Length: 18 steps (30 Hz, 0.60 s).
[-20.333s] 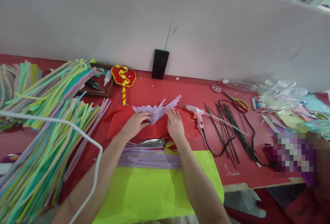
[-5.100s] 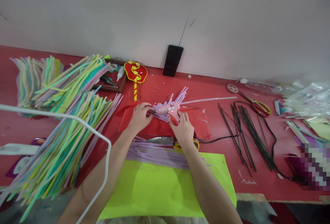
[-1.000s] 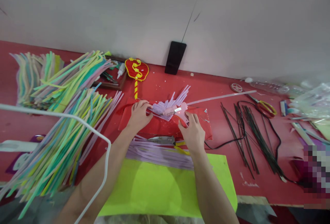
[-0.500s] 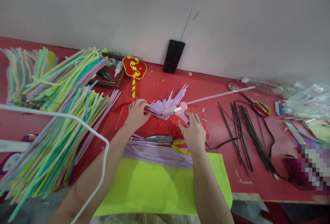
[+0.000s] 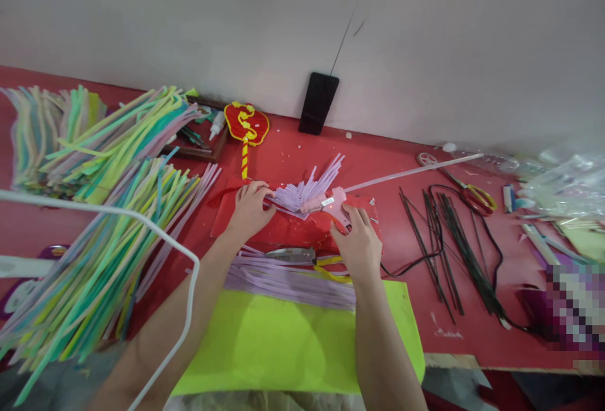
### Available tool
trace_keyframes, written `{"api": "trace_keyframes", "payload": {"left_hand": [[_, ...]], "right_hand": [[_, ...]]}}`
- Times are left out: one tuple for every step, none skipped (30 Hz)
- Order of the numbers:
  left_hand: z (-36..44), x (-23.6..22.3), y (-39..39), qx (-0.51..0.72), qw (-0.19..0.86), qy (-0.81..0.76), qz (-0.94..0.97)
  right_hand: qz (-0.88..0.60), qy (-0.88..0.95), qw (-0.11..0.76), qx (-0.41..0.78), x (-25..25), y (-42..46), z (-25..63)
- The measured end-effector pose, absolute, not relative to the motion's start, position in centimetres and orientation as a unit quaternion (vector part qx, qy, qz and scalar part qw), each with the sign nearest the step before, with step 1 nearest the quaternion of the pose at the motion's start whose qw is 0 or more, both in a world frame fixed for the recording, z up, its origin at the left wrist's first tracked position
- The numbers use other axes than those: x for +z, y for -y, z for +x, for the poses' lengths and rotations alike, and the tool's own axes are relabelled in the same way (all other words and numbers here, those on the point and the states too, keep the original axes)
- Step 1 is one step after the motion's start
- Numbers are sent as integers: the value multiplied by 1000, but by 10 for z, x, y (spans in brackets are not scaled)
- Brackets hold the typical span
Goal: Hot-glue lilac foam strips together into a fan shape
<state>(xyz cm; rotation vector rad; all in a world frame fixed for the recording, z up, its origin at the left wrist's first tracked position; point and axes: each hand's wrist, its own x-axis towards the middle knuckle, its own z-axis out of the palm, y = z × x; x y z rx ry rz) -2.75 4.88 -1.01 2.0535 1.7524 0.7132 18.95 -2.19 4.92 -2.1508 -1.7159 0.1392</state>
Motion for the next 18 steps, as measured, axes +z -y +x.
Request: {"api": "trace_keyframes", "payload": {"left_hand": [[-27,-10,-49,251,174,-618,724],[-27,-10,-49,251,175,-618,725],[-27,-10,-49,250,175,-617,725],[-27,-10,-48,250,175,-616,726],[-27,-10,-48,249,176,-616,727],[-27,-10,-48,249,175,-616,727],[-27,-10,-48,248,175,-616,727],[-27,-10,-48,249,174,-616,727],[-28,-10,-48,249,172,-617,727],[-28,-10,-48,250,171,-616,727],[-27,-10,-48,251,169,-616,728],[-27,-10,-48,251,169,-615,728],[-27,-10,-48,251,169,-616,728],[-27,-10,-48,251,170,-616,727],[-27,-10,-48,250,172,-617,726],[-27,-10,-48,251,173,-617,725],[-27,-10,-48,251,174,-617,725],[-27,-10,-49,252,175,-616,725]], "right_hand": [[-767,611,189,46,50,22,190],[-768,612,186,43,50,22,190],[-768,612,183,41,50,22,190],[-769,612,182,40,51,23,190],[-769,612,180,40,51,23,190],[-771,610,179,40,52,23,190],[-773,608,178,40,52,23,190],[-774,607,175,40,53,23,190],[-775,606,173,40,53,23,190],[-776,606,170,40,54,23,190],[-777,605,169,39,55,24,191],[-777,605,170,38,55,24,191],[-776,606,171,38,56,24,191],[-776,606,171,39,57,24,192],[-776,606,171,41,58,24,192],[-777,605,170,44,58,24,192],[-778,604,167,47,58,24,193],[-779,603,164,50,59,24,193]]}}
